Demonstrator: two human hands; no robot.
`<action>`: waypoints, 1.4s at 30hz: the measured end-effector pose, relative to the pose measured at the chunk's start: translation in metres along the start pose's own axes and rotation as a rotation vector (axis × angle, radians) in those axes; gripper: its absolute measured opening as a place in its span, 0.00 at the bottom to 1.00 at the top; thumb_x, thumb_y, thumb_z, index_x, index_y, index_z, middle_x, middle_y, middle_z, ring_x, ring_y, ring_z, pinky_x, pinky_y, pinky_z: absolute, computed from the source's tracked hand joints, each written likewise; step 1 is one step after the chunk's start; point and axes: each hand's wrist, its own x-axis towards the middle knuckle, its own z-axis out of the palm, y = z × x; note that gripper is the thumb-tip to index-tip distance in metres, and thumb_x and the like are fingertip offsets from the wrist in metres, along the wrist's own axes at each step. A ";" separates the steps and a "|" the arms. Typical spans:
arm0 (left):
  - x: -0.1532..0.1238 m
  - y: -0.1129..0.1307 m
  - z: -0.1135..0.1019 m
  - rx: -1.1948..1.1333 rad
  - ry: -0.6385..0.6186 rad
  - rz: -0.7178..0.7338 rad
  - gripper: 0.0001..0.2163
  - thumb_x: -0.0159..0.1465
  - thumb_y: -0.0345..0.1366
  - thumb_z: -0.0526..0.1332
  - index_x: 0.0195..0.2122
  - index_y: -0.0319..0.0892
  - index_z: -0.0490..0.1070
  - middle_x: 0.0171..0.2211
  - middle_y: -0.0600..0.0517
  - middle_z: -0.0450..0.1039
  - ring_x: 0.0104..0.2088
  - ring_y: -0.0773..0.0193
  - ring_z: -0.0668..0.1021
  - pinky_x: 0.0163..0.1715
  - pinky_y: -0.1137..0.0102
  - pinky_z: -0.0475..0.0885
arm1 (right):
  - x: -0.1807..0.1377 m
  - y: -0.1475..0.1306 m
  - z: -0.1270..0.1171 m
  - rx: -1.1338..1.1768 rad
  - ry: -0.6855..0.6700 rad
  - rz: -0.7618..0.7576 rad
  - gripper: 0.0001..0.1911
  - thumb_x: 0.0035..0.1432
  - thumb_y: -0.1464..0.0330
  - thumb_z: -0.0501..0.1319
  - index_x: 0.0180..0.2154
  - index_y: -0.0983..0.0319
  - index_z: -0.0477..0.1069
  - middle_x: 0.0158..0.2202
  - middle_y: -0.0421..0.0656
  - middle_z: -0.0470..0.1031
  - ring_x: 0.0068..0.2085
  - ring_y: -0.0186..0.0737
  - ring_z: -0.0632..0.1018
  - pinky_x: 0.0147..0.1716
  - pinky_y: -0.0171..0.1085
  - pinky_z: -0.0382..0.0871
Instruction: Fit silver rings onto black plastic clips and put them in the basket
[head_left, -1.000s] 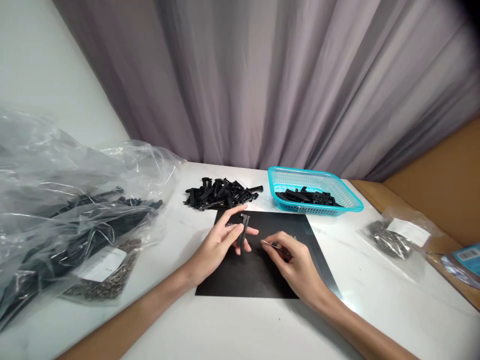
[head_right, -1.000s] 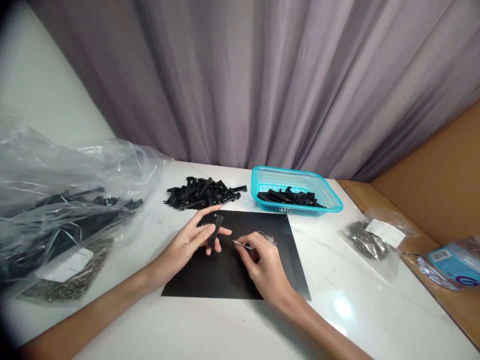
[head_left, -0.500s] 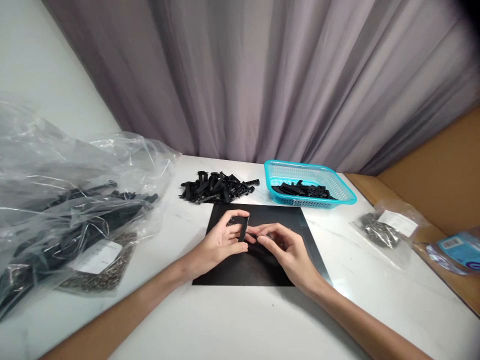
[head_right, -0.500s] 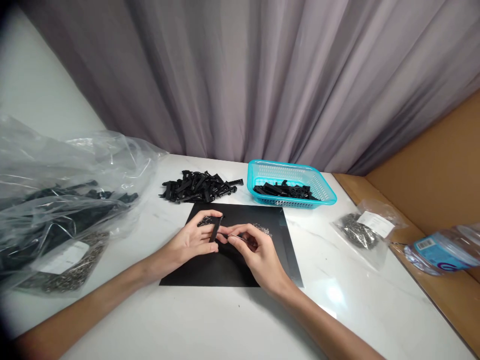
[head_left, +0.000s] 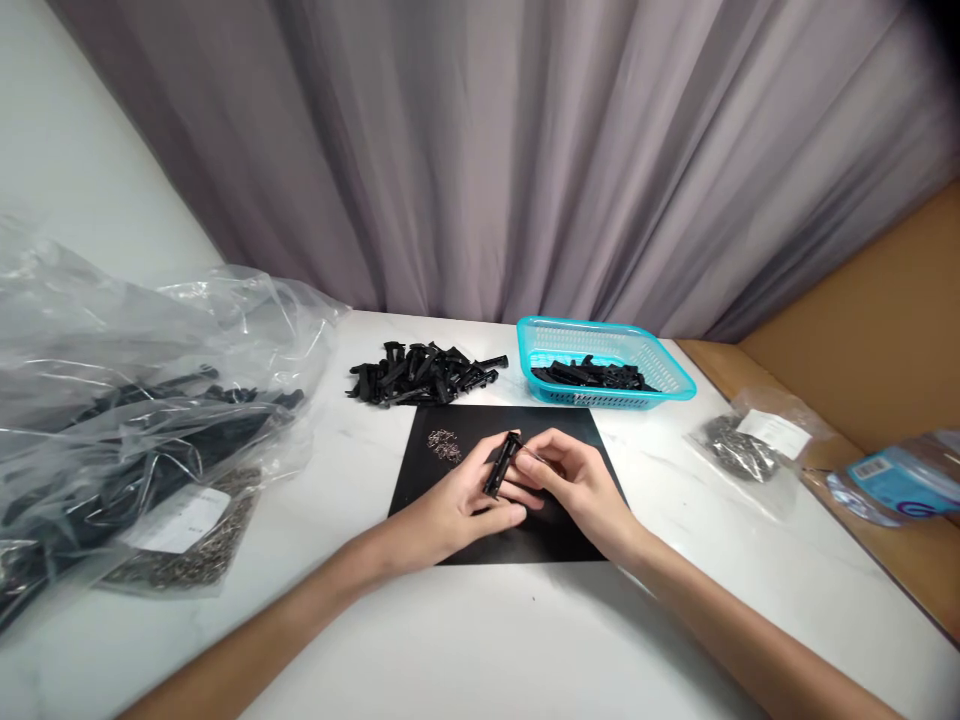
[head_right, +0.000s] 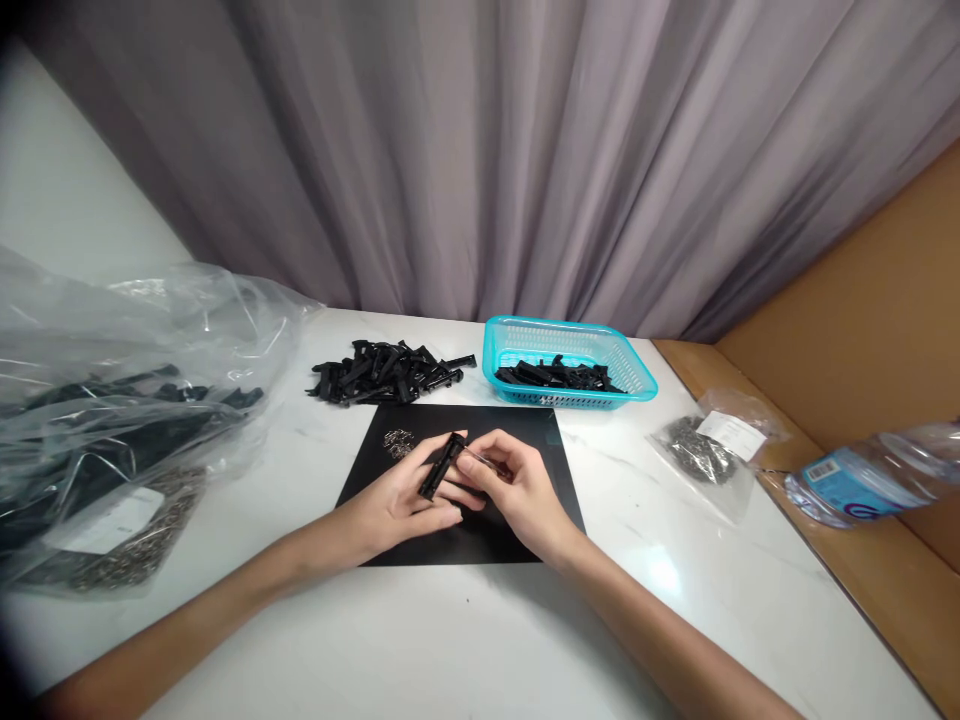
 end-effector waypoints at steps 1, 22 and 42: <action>0.003 -0.001 -0.001 0.018 0.004 -0.003 0.36 0.66 0.37 0.68 0.70 0.53 0.50 0.65 0.42 0.67 0.58 0.52 0.79 0.61 0.51 0.72 | 0.000 -0.001 -0.002 -0.015 -0.011 0.005 0.17 0.62 0.52 0.66 0.36 0.60 0.73 0.33 0.40 0.76 0.34 0.38 0.76 0.35 0.37 0.70; 0.022 -0.008 0.010 0.284 0.116 0.067 0.29 0.58 0.36 0.73 0.52 0.48 0.53 0.31 0.59 0.73 0.31 0.67 0.74 0.35 0.68 0.71 | -0.009 0.006 -0.022 -0.202 0.033 -0.034 0.14 0.67 0.56 0.63 0.38 0.60 0.74 0.37 0.42 0.76 0.37 0.38 0.76 0.37 0.36 0.70; 0.018 -0.005 -0.003 0.350 0.038 0.010 0.33 0.64 0.42 0.69 0.65 0.51 0.53 0.38 0.55 0.74 0.36 0.64 0.74 0.40 0.65 0.70 | -0.015 0.010 -0.019 -0.363 0.016 -0.167 0.08 0.69 0.62 0.62 0.40 0.58 0.76 0.39 0.43 0.79 0.40 0.42 0.78 0.40 0.39 0.70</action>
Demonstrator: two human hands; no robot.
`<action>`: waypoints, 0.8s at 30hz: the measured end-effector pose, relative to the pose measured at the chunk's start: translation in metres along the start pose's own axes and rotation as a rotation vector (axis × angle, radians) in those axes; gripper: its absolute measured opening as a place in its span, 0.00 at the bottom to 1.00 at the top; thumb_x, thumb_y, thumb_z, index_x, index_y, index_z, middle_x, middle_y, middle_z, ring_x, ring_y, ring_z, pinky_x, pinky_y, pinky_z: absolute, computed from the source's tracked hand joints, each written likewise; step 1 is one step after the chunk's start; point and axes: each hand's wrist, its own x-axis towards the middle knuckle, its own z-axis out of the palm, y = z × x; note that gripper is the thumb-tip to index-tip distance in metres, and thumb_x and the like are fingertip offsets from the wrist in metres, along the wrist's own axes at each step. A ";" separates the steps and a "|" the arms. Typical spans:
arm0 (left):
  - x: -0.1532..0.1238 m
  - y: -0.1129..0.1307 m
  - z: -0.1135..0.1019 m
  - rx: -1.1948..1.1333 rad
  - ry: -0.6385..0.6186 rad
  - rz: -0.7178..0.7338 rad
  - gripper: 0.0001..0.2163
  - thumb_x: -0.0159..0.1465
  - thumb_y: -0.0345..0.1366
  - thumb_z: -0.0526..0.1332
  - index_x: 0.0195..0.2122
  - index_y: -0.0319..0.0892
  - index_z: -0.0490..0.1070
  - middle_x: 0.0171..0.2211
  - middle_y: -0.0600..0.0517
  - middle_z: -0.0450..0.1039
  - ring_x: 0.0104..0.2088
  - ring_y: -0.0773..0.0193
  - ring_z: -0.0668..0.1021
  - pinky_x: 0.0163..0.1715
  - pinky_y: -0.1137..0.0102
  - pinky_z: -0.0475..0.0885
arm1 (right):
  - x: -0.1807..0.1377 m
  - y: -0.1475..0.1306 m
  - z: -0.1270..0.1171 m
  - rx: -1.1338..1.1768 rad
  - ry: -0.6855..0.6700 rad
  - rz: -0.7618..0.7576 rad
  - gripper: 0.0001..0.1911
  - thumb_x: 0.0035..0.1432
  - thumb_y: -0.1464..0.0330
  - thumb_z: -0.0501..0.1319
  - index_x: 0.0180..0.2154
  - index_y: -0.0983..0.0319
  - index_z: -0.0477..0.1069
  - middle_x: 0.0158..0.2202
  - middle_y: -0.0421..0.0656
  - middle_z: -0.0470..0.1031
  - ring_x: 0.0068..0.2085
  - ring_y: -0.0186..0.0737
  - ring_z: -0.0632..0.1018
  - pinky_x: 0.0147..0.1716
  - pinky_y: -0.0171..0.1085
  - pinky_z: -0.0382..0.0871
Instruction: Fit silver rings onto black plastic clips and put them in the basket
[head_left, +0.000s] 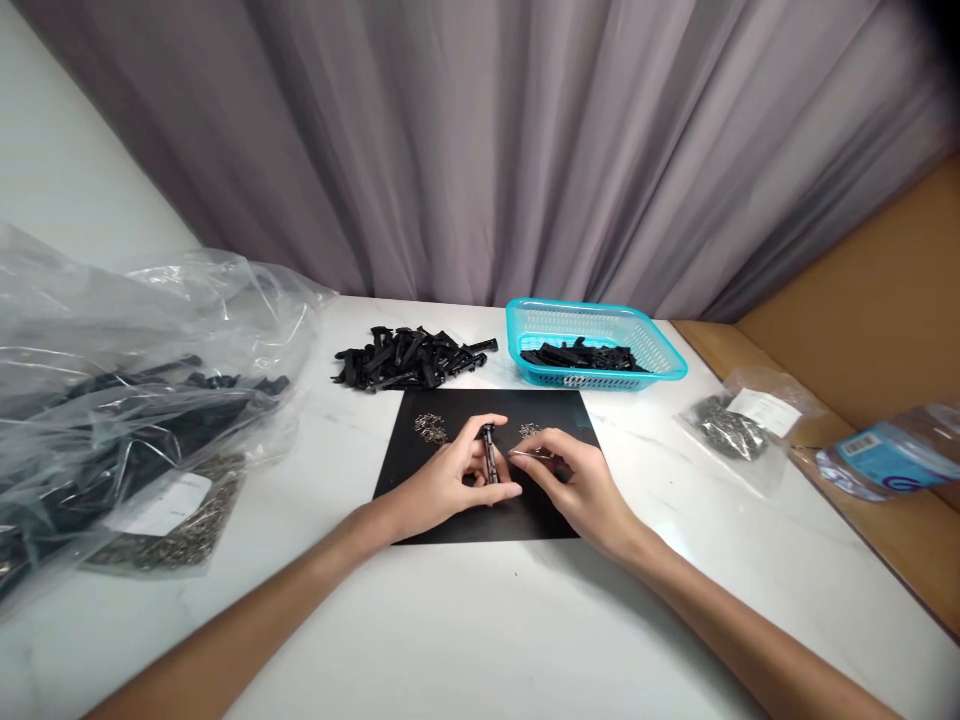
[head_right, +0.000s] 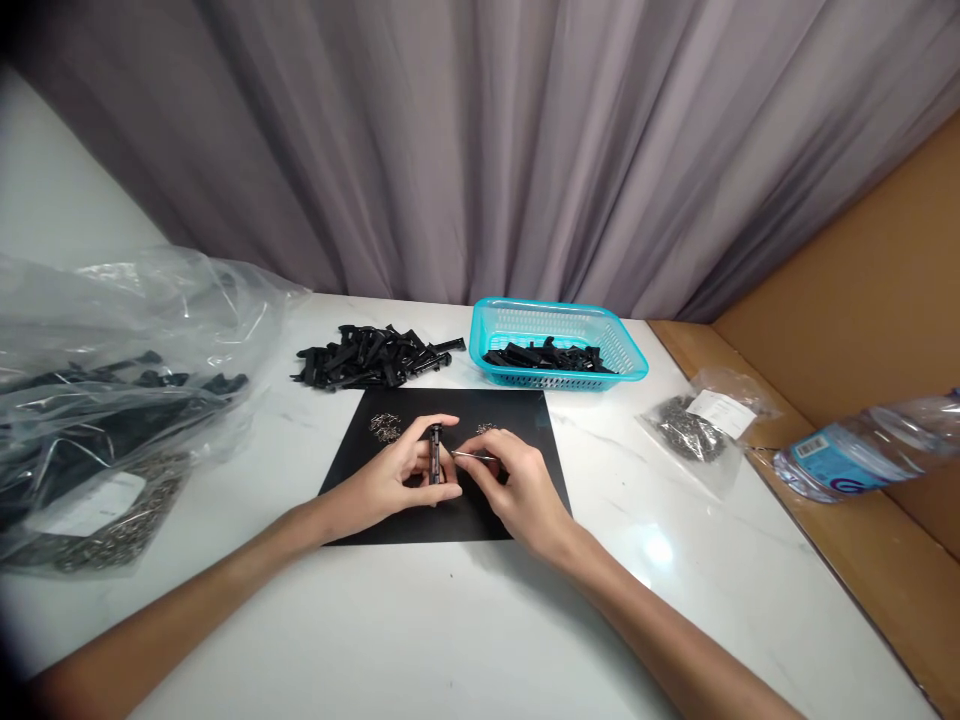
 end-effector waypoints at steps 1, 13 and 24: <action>-0.001 0.001 0.001 0.065 0.022 0.000 0.34 0.63 0.44 0.69 0.65 0.51 0.53 0.36 0.56 0.73 0.34 0.65 0.74 0.38 0.66 0.69 | -0.001 -0.001 0.000 -0.002 -0.009 -0.003 0.08 0.69 0.62 0.62 0.40 0.58 0.77 0.39 0.43 0.80 0.40 0.42 0.78 0.40 0.39 0.70; -0.003 0.005 0.001 0.277 0.056 0.089 0.33 0.64 0.43 0.69 0.65 0.52 0.53 0.52 0.50 0.76 0.41 0.61 0.77 0.43 0.65 0.72 | -0.004 -0.006 0.006 0.453 -0.116 0.263 0.11 0.59 0.59 0.71 0.36 0.59 0.81 0.35 0.41 0.80 0.35 0.38 0.77 0.37 0.37 0.69; -0.003 -0.003 0.000 0.453 0.206 0.263 0.34 0.56 0.33 0.73 0.62 0.49 0.64 0.39 0.56 0.80 0.35 0.65 0.78 0.41 0.71 0.75 | -0.003 -0.011 -0.004 0.298 -0.197 0.158 0.10 0.61 0.59 0.69 0.36 0.59 0.82 0.37 0.43 0.80 0.38 0.40 0.76 0.38 0.39 0.68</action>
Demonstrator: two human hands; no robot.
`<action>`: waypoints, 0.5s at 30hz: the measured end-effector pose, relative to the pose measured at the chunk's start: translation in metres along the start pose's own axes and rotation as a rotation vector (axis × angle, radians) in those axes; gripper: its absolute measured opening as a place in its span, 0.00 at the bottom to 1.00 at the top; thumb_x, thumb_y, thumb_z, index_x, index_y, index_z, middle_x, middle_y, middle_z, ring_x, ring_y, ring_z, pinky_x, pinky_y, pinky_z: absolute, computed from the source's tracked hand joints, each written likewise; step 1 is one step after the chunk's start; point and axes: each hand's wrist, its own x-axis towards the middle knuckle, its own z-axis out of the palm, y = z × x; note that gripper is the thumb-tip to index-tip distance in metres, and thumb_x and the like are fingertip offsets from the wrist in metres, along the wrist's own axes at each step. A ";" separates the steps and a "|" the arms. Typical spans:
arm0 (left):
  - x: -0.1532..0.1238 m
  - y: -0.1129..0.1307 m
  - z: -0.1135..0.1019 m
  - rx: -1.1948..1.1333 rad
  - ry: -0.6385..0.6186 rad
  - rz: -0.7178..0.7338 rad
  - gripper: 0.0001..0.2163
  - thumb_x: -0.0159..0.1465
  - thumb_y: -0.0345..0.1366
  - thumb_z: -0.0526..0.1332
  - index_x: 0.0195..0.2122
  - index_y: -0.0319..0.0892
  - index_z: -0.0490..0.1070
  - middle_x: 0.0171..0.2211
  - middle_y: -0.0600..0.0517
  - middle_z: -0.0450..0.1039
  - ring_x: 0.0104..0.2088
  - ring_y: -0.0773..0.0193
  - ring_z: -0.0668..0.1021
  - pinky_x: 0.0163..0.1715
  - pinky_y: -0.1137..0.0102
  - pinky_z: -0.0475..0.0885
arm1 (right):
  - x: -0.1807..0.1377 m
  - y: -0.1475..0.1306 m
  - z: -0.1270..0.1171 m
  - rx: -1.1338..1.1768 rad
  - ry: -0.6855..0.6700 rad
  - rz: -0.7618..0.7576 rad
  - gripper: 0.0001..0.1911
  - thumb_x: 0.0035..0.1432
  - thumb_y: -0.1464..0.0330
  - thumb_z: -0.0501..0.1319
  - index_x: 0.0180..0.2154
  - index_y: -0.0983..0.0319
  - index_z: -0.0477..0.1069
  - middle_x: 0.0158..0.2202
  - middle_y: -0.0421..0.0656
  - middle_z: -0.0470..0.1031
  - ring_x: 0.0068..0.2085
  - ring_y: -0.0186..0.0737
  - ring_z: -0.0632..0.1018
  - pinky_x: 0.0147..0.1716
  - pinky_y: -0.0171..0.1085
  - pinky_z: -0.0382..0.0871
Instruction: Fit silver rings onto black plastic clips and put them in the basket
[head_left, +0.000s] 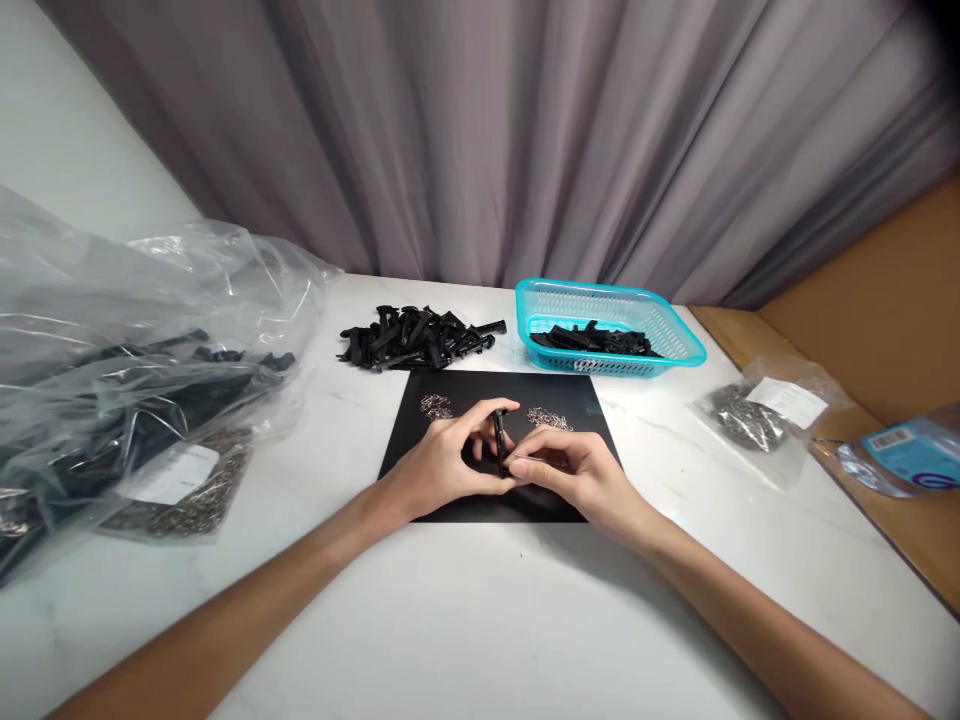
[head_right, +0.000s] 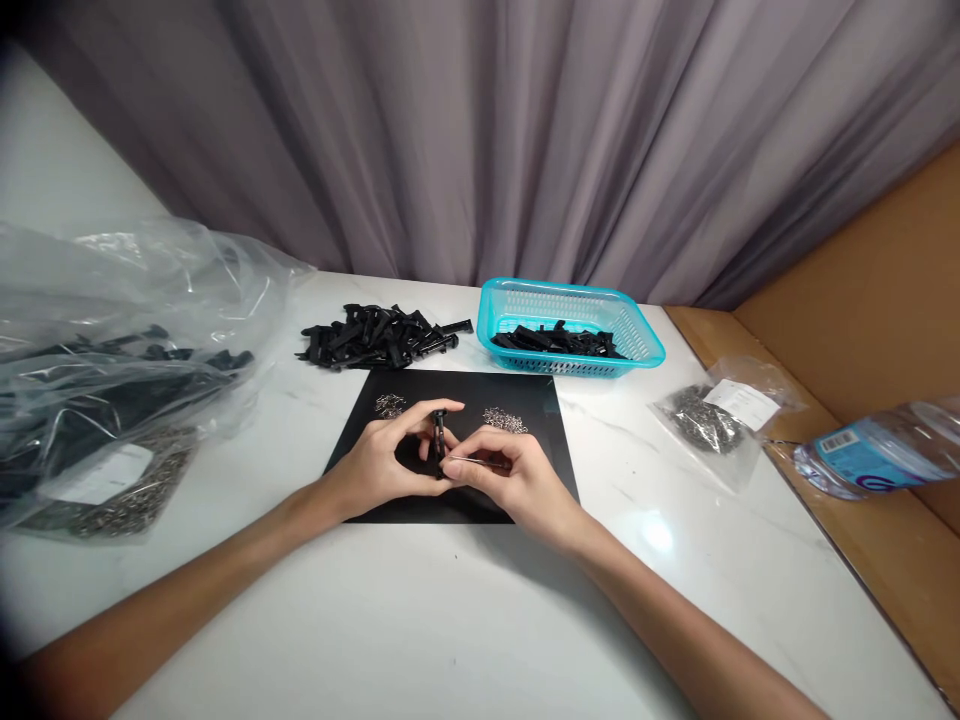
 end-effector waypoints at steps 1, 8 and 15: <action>0.000 0.001 0.000 0.021 0.011 0.001 0.34 0.55 0.33 0.73 0.62 0.49 0.65 0.40 0.55 0.79 0.36 0.64 0.78 0.42 0.70 0.76 | 0.000 -0.002 -0.001 -0.007 -0.011 -0.001 0.10 0.62 0.59 0.69 0.36 0.59 0.81 0.37 0.43 0.79 0.38 0.40 0.76 0.39 0.39 0.69; 0.001 0.011 -0.004 0.166 0.059 0.078 0.33 0.52 0.31 0.74 0.60 0.49 0.68 0.58 0.48 0.73 0.58 0.50 0.76 0.61 0.57 0.71 | -0.001 -0.014 -0.009 -0.177 -0.093 -0.044 0.12 0.64 0.57 0.67 0.35 0.59 0.80 0.37 0.44 0.79 0.38 0.41 0.75 0.36 0.39 0.69; 0.001 0.006 0.000 0.249 0.073 0.120 0.33 0.53 0.30 0.73 0.61 0.47 0.68 0.57 0.46 0.76 0.56 0.47 0.77 0.60 0.51 0.70 | -0.001 -0.010 -0.012 -0.276 -0.124 -0.153 0.09 0.66 0.61 0.66 0.37 0.58 0.80 0.39 0.43 0.80 0.42 0.43 0.77 0.43 0.41 0.70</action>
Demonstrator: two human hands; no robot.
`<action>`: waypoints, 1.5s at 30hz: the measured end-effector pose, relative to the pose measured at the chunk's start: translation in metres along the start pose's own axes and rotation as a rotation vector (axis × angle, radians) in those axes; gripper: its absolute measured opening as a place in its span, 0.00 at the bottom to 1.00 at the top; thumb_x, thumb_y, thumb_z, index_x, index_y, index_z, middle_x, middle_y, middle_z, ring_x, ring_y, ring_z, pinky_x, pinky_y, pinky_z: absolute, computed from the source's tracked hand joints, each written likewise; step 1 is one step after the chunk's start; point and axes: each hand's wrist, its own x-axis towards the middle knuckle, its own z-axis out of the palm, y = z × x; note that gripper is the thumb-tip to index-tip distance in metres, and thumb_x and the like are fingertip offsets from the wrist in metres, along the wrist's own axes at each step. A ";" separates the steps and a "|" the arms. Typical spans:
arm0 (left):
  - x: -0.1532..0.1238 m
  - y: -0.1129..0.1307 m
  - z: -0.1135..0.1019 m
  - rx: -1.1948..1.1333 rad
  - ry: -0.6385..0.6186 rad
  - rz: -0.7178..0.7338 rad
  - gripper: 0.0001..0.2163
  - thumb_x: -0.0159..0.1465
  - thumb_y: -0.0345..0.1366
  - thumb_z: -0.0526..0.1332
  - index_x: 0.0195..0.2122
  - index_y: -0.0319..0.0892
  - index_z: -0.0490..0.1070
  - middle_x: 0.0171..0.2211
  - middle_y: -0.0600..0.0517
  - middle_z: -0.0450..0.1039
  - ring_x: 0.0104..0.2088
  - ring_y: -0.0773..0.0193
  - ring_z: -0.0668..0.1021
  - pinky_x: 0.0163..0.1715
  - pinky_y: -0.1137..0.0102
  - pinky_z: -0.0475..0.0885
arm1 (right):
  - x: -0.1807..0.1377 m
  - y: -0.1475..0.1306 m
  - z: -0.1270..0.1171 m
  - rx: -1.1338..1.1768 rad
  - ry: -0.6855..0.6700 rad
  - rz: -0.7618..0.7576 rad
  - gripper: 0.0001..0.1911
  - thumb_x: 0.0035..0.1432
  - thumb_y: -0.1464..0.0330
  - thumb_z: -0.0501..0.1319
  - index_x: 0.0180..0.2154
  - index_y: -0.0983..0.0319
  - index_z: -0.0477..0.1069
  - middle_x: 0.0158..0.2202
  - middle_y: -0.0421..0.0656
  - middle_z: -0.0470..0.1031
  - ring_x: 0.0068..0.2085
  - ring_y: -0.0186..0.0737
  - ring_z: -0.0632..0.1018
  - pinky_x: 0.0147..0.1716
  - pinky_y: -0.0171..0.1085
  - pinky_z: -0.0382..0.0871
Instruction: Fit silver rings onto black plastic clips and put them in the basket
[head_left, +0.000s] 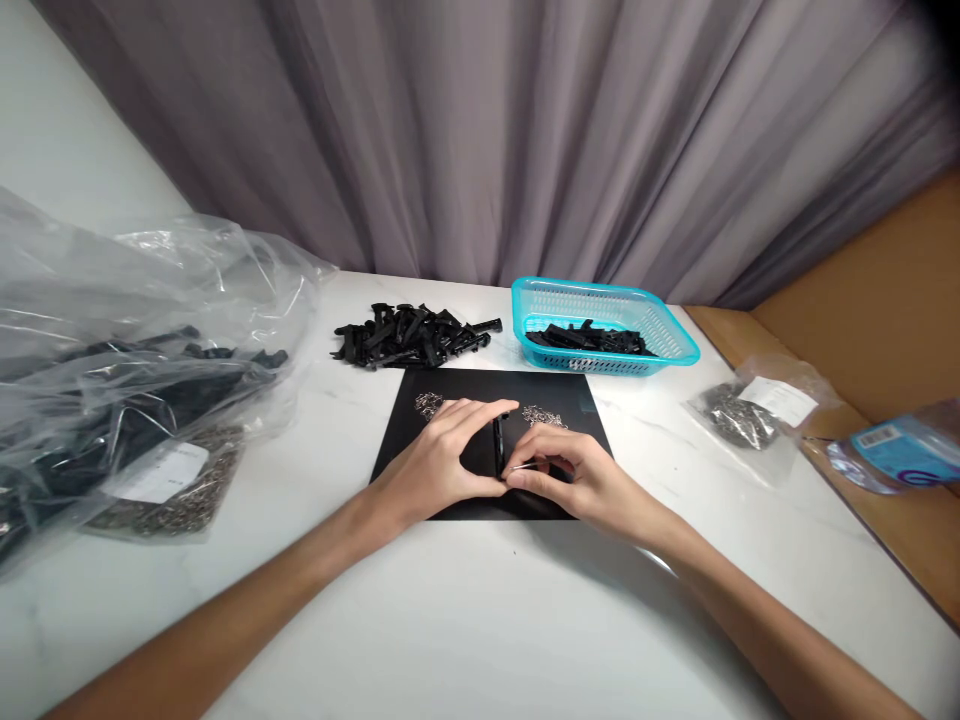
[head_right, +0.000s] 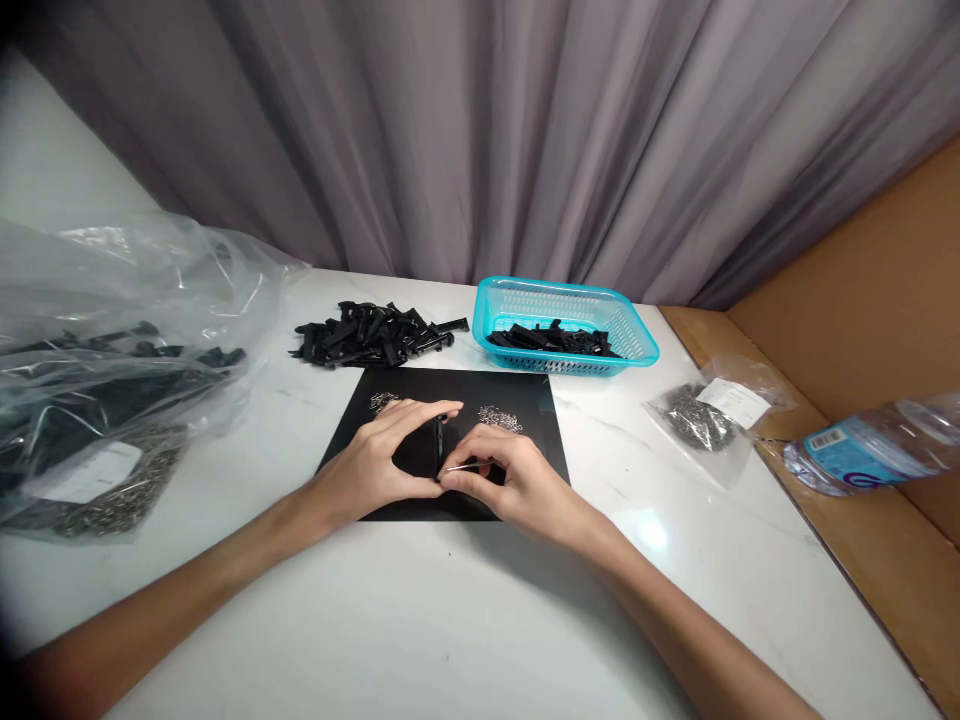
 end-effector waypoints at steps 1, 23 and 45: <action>-0.001 0.000 0.001 0.014 0.013 0.006 0.33 0.54 0.31 0.73 0.61 0.47 0.68 0.56 0.46 0.77 0.55 0.47 0.77 0.59 0.51 0.71 | 0.000 0.001 0.000 -0.009 0.001 -0.001 0.09 0.66 0.61 0.66 0.37 0.58 0.80 0.39 0.43 0.80 0.42 0.43 0.77 0.43 0.41 0.70; -0.004 -0.012 0.005 0.042 0.062 0.256 0.25 0.60 0.36 0.71 0.59 0.42 0.71 0.52 0.43 0.80 0.52 0.47 0.82 0.57 0.51 0.75 | -0.001 0.012 0.013 0.157 0.020 0.266 0.19 0.55 0.52 0.72 0.33 0.61 0.77 0.30 0.40 0.77 0.30 0.37 0.74 0.30 0.36 0.65; 0.006 -0.003 0.003 -0.275 0.005 -0.155 0.30 0.52 0.46 0.77 0.53 0.45 0.70 0.49 0.50 0.78 0.49 0.55 0.80 0.56 0.59 0.74 | -0.004 -0.002 0.000 -0.077 0.405 0.064 0.26 0.75 0.53 0.50 0.35 0.59 0.79 0.34 0.45 0.75 0.35 0.40 0.75 0.39 0.41 0.71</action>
